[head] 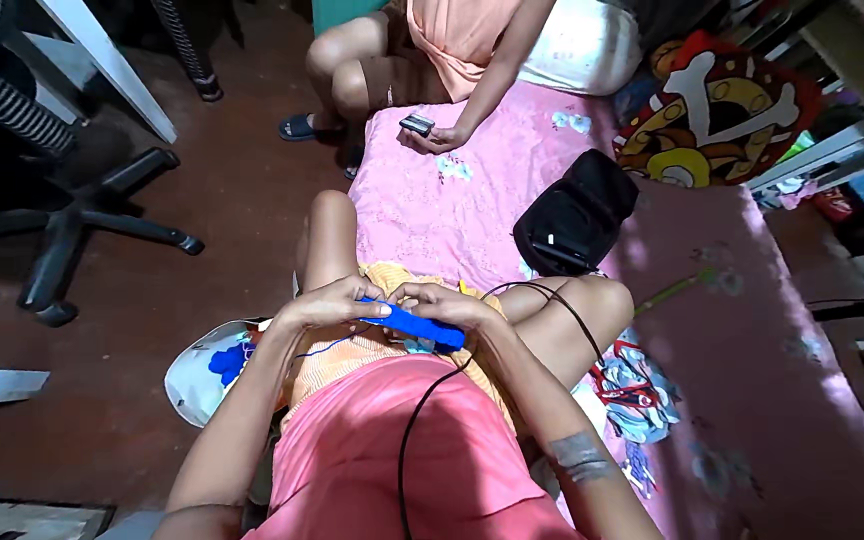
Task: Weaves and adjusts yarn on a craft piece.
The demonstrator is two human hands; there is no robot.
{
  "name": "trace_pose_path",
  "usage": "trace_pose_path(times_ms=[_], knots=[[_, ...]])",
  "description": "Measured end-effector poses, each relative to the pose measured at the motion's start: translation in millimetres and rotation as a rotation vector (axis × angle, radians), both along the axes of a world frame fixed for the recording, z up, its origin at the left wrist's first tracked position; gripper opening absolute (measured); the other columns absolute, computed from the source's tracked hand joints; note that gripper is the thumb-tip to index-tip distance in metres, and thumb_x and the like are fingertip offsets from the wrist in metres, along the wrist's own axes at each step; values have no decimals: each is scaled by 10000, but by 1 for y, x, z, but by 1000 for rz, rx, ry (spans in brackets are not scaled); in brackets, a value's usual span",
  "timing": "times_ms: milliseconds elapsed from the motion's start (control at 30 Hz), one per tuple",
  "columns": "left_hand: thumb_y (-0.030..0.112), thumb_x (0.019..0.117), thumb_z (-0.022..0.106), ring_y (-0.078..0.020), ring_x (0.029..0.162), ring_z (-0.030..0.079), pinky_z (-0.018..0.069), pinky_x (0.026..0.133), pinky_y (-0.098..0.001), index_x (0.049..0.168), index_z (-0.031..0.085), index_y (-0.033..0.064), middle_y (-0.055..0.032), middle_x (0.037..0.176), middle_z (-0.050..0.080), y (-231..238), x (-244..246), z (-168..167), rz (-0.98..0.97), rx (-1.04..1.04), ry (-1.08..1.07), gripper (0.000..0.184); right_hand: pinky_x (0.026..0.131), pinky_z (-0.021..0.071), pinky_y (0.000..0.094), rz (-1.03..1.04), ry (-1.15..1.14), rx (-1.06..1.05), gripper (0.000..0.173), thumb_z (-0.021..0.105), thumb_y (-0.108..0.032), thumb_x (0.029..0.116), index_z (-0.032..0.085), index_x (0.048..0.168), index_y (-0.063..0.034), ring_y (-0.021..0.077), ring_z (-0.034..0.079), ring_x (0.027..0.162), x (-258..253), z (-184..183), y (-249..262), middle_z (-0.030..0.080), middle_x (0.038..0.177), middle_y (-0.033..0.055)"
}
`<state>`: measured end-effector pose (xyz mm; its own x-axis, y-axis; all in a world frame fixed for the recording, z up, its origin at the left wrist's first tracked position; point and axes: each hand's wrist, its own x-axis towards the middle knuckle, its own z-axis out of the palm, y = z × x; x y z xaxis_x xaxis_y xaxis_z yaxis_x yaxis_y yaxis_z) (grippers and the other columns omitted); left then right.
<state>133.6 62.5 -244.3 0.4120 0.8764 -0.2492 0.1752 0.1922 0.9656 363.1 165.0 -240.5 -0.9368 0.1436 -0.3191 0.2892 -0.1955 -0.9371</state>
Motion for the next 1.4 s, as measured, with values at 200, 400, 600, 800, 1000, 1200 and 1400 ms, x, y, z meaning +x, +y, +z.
trace_pose_path(times_ms=[200,400,600,800,1000,1200,1400], knots=[[240,984,624,38,508,434,342,483,-169,741,653,138,115,594,518,-7,2,43,-51,147,180,265,874,543,294,45,234,166,412,604,-115,907,532,1270,67,89,637,958,-6,12,-6,649,1107,89],[357,1004,597,-65,525,450,385,524,-299,798,675,101,44,598,502,-16,6,114,-103,323,533,337,961,525,425,-10,331,685,265,522,-29,957,677,1132,96,242,675,1046,-22,51,-23,703,1094,210],[379,1009,583,-124,543,479,383,536,-364,758,619,106,25,576,470,-24,1,162,-151,396,734,373,749,524,231,90,379,452,251,433,74,921,654,1037,99,21,612,803,-8,74,-14,666,888,63],[368,1006,614,-104,551,494,398,539,-349,783,661,128,39,589,507,-17,6,183,-154,368,780,331,764,510,201,189,274,431,249,469,52,940,635,1117,106,-8,594,821,3,82,-3,666,956,70],[351,991,662,-95,563,538,427,565,-337,721,683,162,46,578,558,7,16,194,-167,439,898,331,1031,489,330,111,301,535,445,462,74,893,570,1323,107,164,622,1162,3,91,6,640,1268,214],[357,988,668,-120,600,573,454,584,-385,771,721,176,42,617,599,11,29,207,-178,435,963,287,1028,475,281,27,512,344,471,510,-88,882,535,1304,122,75,593,1151,-7,101,5,631,1254,128],[361,996,652,-131,591,563,442,569,-390,766,710,182,43,597,572,7,28,211,-133,498,1022,296,999,515,343,-353,611,395,422,601,-78,861,547,1265,29,131,642,1096,-15,94,-13,664,1173,102]])
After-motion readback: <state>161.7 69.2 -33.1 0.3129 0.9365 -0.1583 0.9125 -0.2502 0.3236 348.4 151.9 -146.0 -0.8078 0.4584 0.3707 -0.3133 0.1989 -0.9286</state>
